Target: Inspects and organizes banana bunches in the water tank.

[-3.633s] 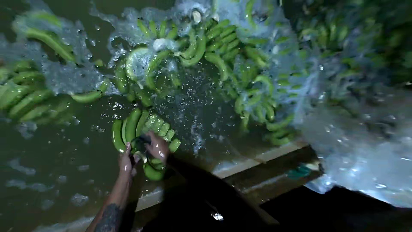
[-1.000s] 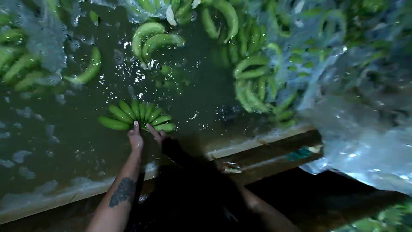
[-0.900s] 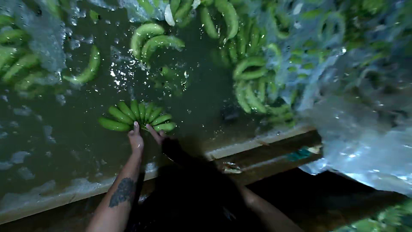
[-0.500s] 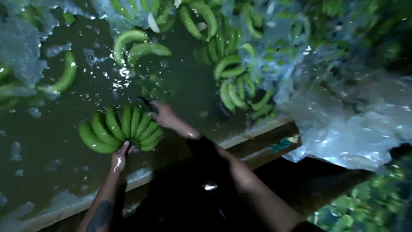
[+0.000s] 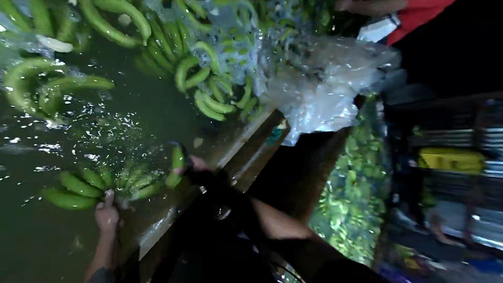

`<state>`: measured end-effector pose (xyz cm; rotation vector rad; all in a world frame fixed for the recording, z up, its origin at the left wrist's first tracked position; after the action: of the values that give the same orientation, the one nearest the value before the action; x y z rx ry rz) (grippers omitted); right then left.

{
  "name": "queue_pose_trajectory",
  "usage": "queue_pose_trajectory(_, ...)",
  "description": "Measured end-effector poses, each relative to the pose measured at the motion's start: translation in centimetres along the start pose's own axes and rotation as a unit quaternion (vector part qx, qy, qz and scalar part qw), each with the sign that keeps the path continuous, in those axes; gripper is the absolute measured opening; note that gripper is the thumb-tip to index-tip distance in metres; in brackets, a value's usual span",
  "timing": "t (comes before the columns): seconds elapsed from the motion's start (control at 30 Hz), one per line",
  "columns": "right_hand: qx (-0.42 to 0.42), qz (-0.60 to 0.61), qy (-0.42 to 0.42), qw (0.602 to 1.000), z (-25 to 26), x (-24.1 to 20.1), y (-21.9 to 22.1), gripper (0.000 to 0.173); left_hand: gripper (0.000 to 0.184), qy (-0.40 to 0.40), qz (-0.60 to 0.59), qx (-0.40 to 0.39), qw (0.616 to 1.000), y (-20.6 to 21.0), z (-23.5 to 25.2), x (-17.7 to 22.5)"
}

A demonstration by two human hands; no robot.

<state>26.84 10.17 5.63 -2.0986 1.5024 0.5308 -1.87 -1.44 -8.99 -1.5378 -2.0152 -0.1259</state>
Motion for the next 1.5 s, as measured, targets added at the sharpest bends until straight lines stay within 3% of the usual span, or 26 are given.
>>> queue_pose_trajectory(0.07, 0.061, -0.102, -0.019, 0.993, 1.2, 1.6, -7.5, 0.052, 0.031, -0.023, -0.096, -0.063, 0.993, -0.6, -0.2, -1.3)
queue_pose_trajectory(0.17, 0.252, -0.238, 0.002, 0.938, -0.7, 3.5, -21.0, 0.061, 0.039, -0.054, -0.321, -0.176, 0.929, -0.3, -2.2, -3.5)
queue_pose_trajectory(0.2, 0.296, -0.257, 0.011, 0.92, -1.3, 4.3, -24.9, 0.06, 0.047, -0.062, -0.366, -0.172, 0.912, -0.5, -2.8, -4.1)
queue_pose_trajectory(0.33, 0.348, -0.264, 0.096, 0.894, -2.0, 11.3, -35.4, 0.06, 0.074, -0.141, -0.325, -0.024, 0.935, -2.6, -1.7, -7.2)
queue_pose_trajectory(0.47, 0.37, -0.307, 0.128, 0.867, -4.4, 12.7, -36.7, 0.05, 0.076, -0.132, -0.236, 0.007, 0.963, -5.9, 0.5, -7.8)
queue_pose_trajectory(0.53, 0.367, -0.351, 0.13, 0.852, -4.5, 13.0, -36.7, 0.05, 0.065, -0.112, -0.21, 0.019, 0.971, -8.0, 0.6, -7.2)
queue_pose_trajectory(0.63, 0.378, -0.398, 0.119, 0.827, -3.3, 13.5, -37.7, 0.054, 0.041, -0.063, -0.245, -0.027, 0.967, -9.5, 0.4, -6.3)
queue_pose_trajectory(0.73, 0.383, -0.404, 0.123, 0.821, -2.4, 14.1, -38.1, 0.057, 0.033, -0.042, -0.238, -0.038, 0.97, -10.1, 0.1, -5.4)
queue_pose_trajectory(0.9, 0.391, -0.412, 0.163, 0.807, -1.6, 13.5, -38.1, 0.055, 0.008, 0.057, -0.012, 0.055, 0.997, -9.5, 0.2, 1.1)
queue_pose_trajectory(1.0, 0.398, -0.412, 0.163, 0.803, -1.5, 12.9, -37.7, 0.053, 0.028, 0.149, 0.076, 0.113, 0.979, -7.2, -1.3, 4.8)
queue_pose_trajectory(1.07, 0.408, -0.407, 0.162, 0.801, -1.5, 12.8, -37.7, 0.052, 0.04, 0.209, 0.129, 0.095, 0.965, -5.2, -1.9, 5.9)
queue_pose_trajectory(1.13, 0.408, -0.415, 0.16, 0.797, -1.4, 12.7, -37.6, 0.052, 0.033, 0.301, 0.169, 0.088, 0.934, -4.0, -3.0, 6.5)
queue_pose_trajectory(1.2, 0.401, -0.421, 0.166, 0.796, -1.4, 12.4, -37.4, 0.053, 0.028, 0.358, 0.189, 0.158, 0.901, -5.1, -4.7, 5.9)
queue_pose_trajectory(1.27, 0.404, -0.412, 0.16, 0.801, -1.8, 12.2, -37.5, 0.054, 0.056, 0.313, 0.162, 0.255, 0.9, -8.2, -5.3, 3.9)
queue_pose_trajectory(1.3, 0.412, -0.405, 0.15, 0.802, -2.2, 12.3, -37.7, 0.053, 0.076, 0.254, 0.123, 0.271, 0.92, -9.5, -4.8, 2.6)
queue_pose_trajectory(1.37, 0.429, -0.374, 0.121, 0.813, -2.4, 12.4, -38.5, 0.051, 0.095, 0.093, 0.017, 0.221, 0.971, -10.0, -2.1, -0.5)
queue_pose_trajectory(1.43, 0.435, -0.34, 0.097, 0.828, -2.0, 12.6, -39.1, 0.051, 0.089, -0.014, -0.069, 0.137, 0.988, -9.1, 0.9, -2.6)
queue_pose_trajectory(1.5, 0.44, -0.317, 0.082, 0.836, -2.1, 12.4, -39.5, 0.052, 0.073, -0.054, -0.096, 0.074, 0.991, -8.6, 2.4, -2.6)
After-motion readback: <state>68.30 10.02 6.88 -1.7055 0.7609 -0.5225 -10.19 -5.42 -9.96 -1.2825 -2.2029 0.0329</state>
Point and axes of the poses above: each hand's wrist, its own z-axis towards the middle knuckle, its own y-axis out of the palm, x = y × z, the point moved 9 cm from there along z, towards the middle knuckle, and after that the axes turned 6 degrees about z, right-handed, at the moved point
